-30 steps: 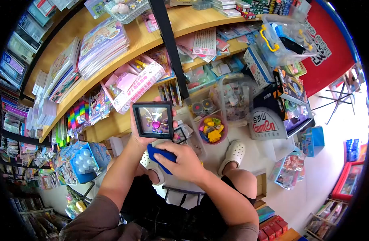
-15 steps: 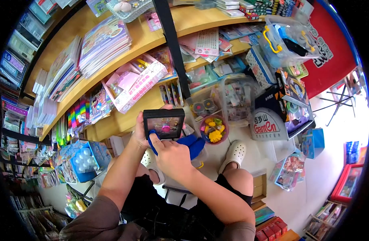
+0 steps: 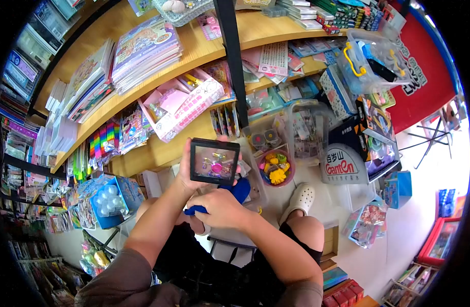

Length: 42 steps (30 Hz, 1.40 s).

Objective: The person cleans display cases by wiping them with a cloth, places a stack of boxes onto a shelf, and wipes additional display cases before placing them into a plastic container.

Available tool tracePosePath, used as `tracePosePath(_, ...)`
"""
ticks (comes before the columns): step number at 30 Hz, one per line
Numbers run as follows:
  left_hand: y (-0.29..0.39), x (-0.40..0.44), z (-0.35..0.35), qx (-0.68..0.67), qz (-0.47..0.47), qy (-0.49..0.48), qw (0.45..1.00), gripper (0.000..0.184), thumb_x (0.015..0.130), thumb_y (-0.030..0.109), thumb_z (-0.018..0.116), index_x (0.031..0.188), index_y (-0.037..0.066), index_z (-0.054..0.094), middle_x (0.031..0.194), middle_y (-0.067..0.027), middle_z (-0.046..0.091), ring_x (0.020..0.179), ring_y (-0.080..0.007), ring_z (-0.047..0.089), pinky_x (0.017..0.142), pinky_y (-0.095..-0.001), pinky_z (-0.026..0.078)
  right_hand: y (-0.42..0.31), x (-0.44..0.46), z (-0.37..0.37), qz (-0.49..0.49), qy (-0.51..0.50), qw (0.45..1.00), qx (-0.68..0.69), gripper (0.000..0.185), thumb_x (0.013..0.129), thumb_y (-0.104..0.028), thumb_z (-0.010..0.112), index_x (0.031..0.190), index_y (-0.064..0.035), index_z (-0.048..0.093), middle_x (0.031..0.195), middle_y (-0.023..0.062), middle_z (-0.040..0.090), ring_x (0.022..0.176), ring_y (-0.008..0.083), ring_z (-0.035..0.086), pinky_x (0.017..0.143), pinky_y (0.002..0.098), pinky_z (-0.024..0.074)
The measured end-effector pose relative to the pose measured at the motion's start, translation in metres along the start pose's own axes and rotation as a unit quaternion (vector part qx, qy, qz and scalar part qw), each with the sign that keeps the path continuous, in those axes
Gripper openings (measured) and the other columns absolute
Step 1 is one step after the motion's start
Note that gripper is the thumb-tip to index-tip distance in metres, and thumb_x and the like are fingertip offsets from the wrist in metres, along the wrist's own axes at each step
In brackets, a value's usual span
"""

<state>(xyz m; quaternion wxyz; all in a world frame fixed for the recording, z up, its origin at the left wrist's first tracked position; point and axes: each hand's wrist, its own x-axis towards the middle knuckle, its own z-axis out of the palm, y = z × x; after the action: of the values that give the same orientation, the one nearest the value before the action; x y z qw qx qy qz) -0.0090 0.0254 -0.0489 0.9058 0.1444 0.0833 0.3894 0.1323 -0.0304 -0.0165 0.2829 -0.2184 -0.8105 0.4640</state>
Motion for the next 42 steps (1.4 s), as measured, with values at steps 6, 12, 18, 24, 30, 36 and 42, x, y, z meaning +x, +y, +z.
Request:
tracePosePath(6,0.002,0.002,-0.001,-0.100,0.031,-0.081,0.991,0.089,0.069,0.075,0.056,0.137,0.020,0.040,0.135,-0.0284,0.035,0.113,-0.0501,0.045,0.090,-0.0660,0.038,-0.015,0.000,-0.020,0.034,0.095,0.995,0.009,0.015,0.075,-0.010,0.065,0.090,-0.0085,0.064,0.075,0.0086,0.064,0.063,0.0262,0.063,0.061,0.0331,0.0495)
tracePosePath(12,0.002,0.004,-0.001,-0.022,0.052,-0.081,0.995,0.086,0.070,0.075,0.054,0.135,0.021,0.042,0.132,-0.0284,0.038,0.113,-0.0479,0.046,0.092,-0.0608,0.039,-0.019,-0.003,-0.009,0.152,0.229,0.962,0.001,0.014,0.079,-0.011,0.067,0.091,-0.0071,0.061,0.075,0.0095,0.064,0.062,0.0237,0.063,0.057,0.0293,0.0485)
tracePosePath(18,0.001,0.004,0.008,0.178,0.048,-0.023,0.983,0.089,0.070,0.078,0.051,0.136,0.020,0.040,0.129,-0.0286,0.042,0.114,-0.0444,0.047,0.093,-0.0550,0.040,-0.013,0.004,0.001,0.117,0.352,0.927,-0.052,0.015,0.079,-0.010,0.066,0.092,-0.0059,0.061,0.073,0.0103,0.063,0.061,0.0239,0.063,0.056,0.0304,0.0484)
tracePosePath(24,-0.003,0.003,0.015,0.198,0.065,0.028,0.978,0.091,0.074,0.075,0.048,0.139,0.012,0.035,0.131,-0.0274,0.044,0.112,-0.0452,0.050,0.095,-0.0535,0.041,-0.008,0.011,0.010,0.101,0.322,0.926,-0.167,0.019,0.075,-0.008,0.066,0.093,-0.0050,0.061,0.078,0.0116,0.065,0.066,0.0297,0.064,0.059,0.0352,0.0499)
tracePosePath(30,0.001,-0.001,0.011,0.145,0.059,0.088,0.984,0.077,0.086,0.060,0.045,0.138,0.005,0.035,0.128,-0.0204,0.050,0.111,-0.0334,0.055,0.095,-0.0438,0.043,0.013,0.015,0.003,0.105,0.249,0.962,-0.043,0.021,0.075,-0.010,0.066,0.096,-0.0065,0.064,0.080,0.0128,0.065,0.069,0.0287,0.064,0.063,0.0350,0.0503)
tracePosePath(36,0.002,0.008,0.010,0.147,0.057,0.245,0.956,0.067,0.090,0.065,0.030,0.128,0.012,0.050,0.103,-0.0051,0.061,0.087,-0.0142,0.059,0.079,-0.0295,0.049,-0.002,0.009,-0.015,0.264,0.152,0.919,0.249,0.013,0.080,-0.004,0.063,0.093,-0.0029,0.061,0.074,0.0017,0.061,0.071,0.0099,0.057,0.069,0.0243,0.0471)
tracePosePath(42,-0.006,0.008,0.002,0.193,0.082,0.316,0.925,0.063,0.091,0.065,0.028,0.129,0.020,0.051,0.102,0.0019,0.060,0.085,-0.0090,0.057,0.075,-0.0266,0.048,0.017,0.006,0.001,0.104,0.269,0.958,0.003,0.013,0.079,-0.007,0.065,0.092,-0.0043,0.062,0.080,0.0067,0.065,0.071,0.0181,0.063,0.066,0.0271,0.0494)
